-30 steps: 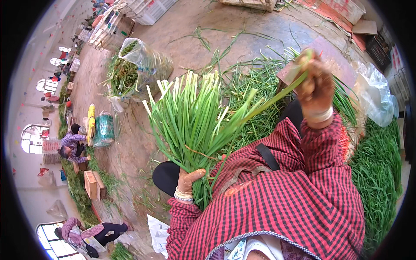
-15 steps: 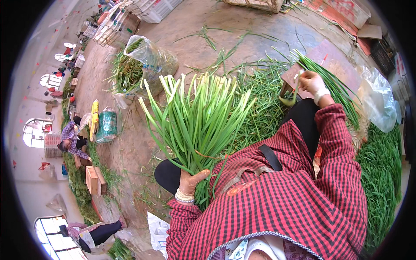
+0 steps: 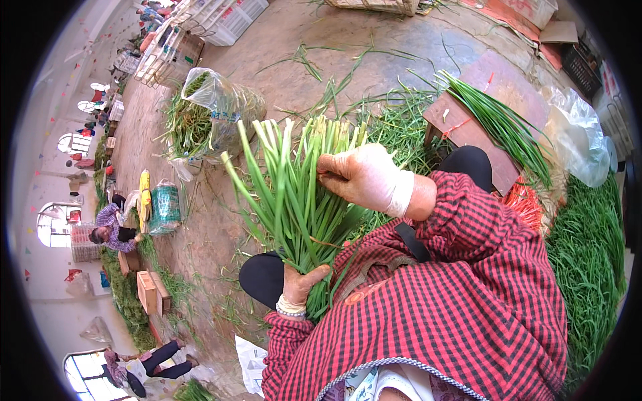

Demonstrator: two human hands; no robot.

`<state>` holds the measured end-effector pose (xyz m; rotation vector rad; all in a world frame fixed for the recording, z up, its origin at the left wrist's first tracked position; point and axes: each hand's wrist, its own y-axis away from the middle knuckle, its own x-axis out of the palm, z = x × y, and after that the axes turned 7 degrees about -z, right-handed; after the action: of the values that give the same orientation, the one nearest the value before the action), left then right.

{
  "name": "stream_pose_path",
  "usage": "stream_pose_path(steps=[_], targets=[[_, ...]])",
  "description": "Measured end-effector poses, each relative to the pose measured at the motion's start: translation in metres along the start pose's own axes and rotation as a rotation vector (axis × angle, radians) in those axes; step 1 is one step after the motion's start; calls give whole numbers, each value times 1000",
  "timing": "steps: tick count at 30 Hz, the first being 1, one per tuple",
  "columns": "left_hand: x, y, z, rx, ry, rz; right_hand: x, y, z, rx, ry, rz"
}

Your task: The person sorts through a bundle of green chives by hand, picking out individual blades, aligning the stems, and then placing the gathered bundle into a white plastic crate.

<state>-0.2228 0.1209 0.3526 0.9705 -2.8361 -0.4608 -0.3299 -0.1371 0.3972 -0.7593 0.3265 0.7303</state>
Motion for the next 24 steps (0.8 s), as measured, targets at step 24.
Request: stream_pose_path(steps=[24], targets=[[5, -17, -10, -7, 66, 26, -1, 105, -105, 764, -498, 741]])
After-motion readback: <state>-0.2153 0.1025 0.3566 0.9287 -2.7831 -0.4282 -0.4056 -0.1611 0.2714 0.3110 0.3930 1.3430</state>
